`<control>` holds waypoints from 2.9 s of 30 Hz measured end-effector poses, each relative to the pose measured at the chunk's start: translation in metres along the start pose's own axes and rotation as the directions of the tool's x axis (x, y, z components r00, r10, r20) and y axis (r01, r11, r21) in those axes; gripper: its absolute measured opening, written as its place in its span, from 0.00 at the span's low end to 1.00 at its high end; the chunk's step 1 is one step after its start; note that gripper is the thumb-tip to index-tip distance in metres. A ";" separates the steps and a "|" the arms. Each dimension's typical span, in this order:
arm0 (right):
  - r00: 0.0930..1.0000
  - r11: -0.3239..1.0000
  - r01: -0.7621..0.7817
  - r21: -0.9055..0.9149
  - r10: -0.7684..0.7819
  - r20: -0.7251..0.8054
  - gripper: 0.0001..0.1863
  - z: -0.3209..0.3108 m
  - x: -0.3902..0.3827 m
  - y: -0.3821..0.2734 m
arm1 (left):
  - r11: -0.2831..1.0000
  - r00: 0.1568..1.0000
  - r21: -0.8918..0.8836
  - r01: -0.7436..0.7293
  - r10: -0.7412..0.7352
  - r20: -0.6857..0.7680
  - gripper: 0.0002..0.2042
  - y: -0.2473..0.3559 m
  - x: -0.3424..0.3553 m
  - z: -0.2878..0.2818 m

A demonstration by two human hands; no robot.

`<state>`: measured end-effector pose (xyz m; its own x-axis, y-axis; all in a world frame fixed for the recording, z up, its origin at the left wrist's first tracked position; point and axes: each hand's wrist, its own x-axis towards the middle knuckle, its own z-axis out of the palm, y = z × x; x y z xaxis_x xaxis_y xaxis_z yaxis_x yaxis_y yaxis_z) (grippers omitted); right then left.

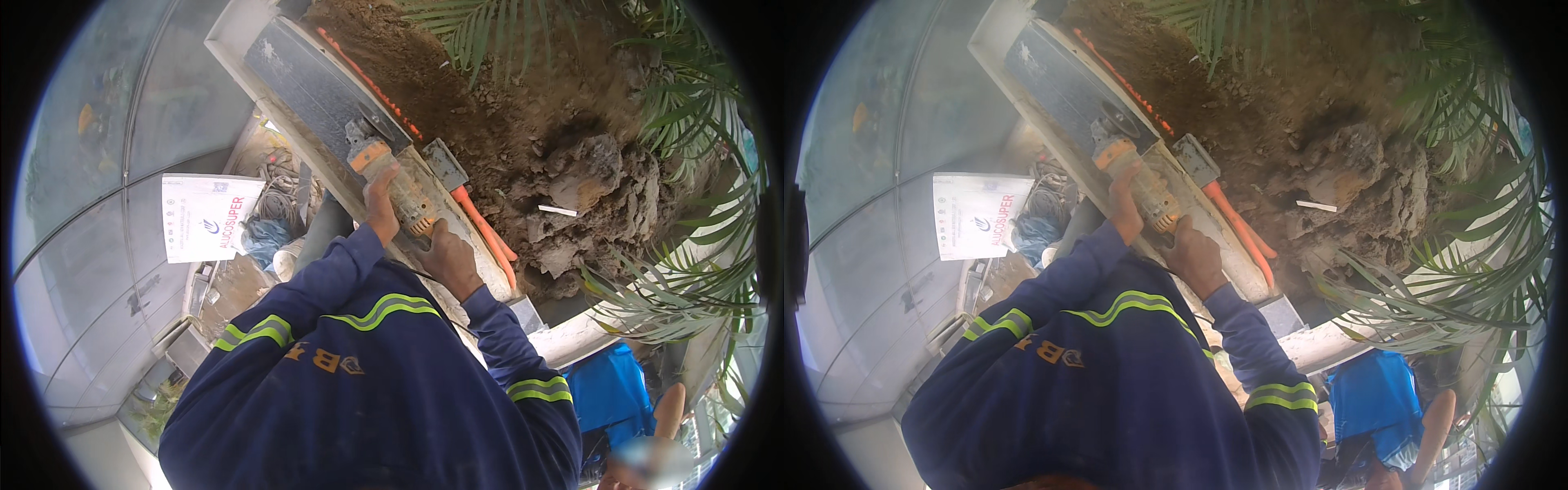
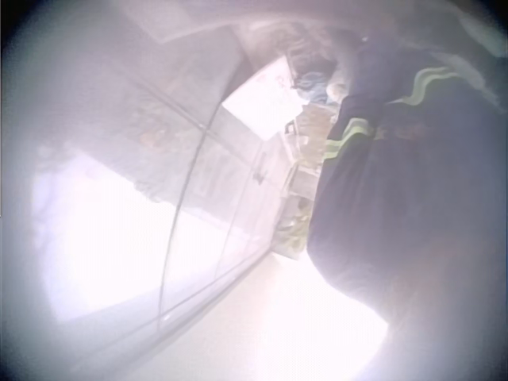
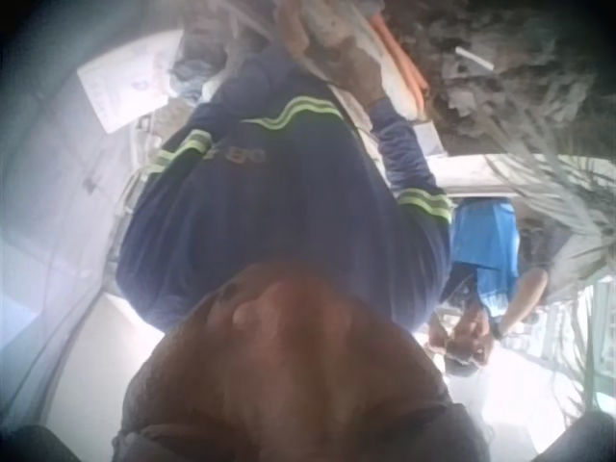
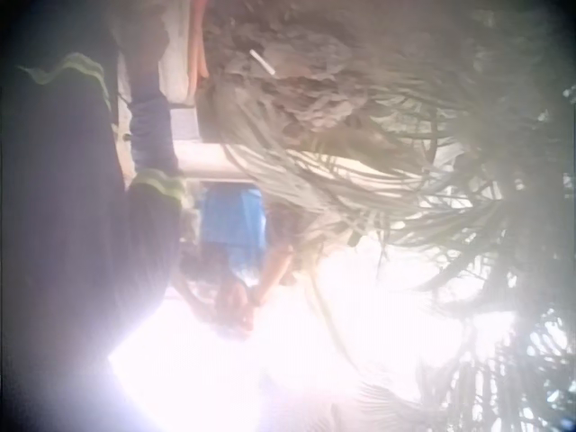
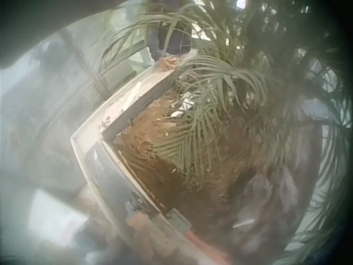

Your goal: The person uses an angle grinder to cut a straight line along a concrete curb or planter edge. The camera is mounted on the person's head, showing their hands guiding the tool along the marked line while another worker stands nearby.

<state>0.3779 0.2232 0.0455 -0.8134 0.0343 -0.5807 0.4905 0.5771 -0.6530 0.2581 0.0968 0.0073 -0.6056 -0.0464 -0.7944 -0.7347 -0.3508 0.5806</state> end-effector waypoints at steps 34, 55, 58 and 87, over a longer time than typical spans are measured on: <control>0.999 0.998 0.037 0.048 -0.036 -0.011 0.25 -0.010 0.039 -0.024 | 0.999 0.997 -0.031 -0.032 0.034 0.070 0.13 0.039 0.025 0.010; 0.989 0.993 -0.116 -0.035 0.118 0.086 0.25 -0.018 -0.029 0.006 | 0.996 0.997 -0.056 0.065 -0.062 0.054 0.16 -0.018 -0.030 0.008; 0.996 0.997 -0.072 -0.027 0.073 0.052 0.25 -0.020 -0.022 0.003 | 0.996 0.995 -0.049 0.073 -0.069 0.077 0.16 -0.010 -0.024 0.009; 0.996 0.998 -0.051 -0.025 0.052 0.073 0.24 -0.021 -0.010 -0.002 | 0.989 0.990 -0.090 0.116 -0.108 0.086 0.14 0.001 -0.016 0.011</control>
<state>0.3783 0.2386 0.0624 -0.7617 0.0048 -0.6479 0.5231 0.5945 -0.6106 0.2638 0.1071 0.0224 -0.5465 0.0724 -0.8343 -0.7694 -0.4367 0.4661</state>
